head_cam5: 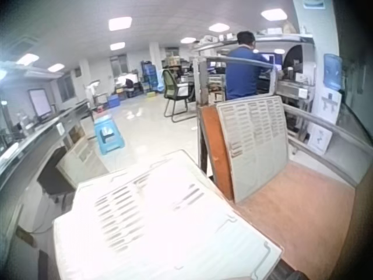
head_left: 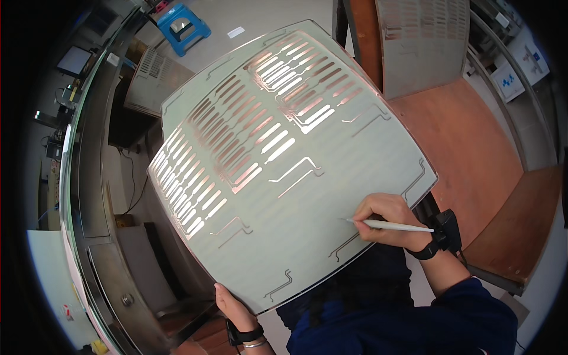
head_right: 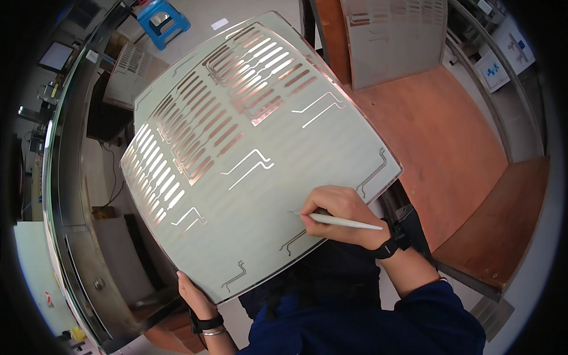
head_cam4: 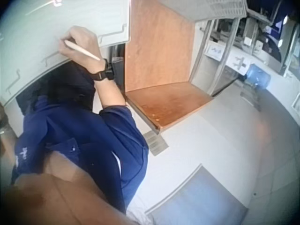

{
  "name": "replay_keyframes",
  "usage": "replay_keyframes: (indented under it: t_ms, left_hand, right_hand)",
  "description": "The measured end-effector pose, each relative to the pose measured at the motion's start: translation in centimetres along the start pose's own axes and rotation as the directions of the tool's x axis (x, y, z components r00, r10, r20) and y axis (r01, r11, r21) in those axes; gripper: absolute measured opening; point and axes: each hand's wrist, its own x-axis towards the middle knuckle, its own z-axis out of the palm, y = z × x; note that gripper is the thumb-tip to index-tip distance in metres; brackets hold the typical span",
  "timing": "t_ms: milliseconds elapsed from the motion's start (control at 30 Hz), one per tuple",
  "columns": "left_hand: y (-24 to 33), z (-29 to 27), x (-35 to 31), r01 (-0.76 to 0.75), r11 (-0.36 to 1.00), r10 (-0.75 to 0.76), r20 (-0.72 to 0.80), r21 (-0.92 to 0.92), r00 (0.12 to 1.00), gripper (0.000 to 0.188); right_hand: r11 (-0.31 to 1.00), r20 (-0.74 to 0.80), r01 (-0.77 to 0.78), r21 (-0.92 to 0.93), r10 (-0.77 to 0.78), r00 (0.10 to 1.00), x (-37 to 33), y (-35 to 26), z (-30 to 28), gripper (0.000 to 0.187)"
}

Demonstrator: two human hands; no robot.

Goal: Marking specific traces or sections on large circuit board sheets using a marking pen.

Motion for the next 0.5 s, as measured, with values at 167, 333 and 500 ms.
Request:
replay_keyframes:
  t_ms: [167,333,500]
  left_hand:
    - [-0.2,-0.1,0.1,0.0,0.999,0.001,-0.025,0.038,1.0,0.052]
    - [-0.1,0.1,0.0,-0.003,0.999,0.003,-0.025,0.032,1.0,0.051]
    - [-0.2,0.3,0.3,-0.003,0.999,0.004,-0.039,0.034,0.999,0.05]
  right_hand:
    - [0.991,0.0,-0.11,0.079,0.111,0.994,0.3,-0.6,0.0,0.012]
    - [0.986,-0.104,-0.167,0.026,0.169,0.98,2.4,-0.5,0.7,0.01]
    - [0.992,-0.092,-0.11,0.065,0.116,0.989,3.0,0.0,1.0,0.01]
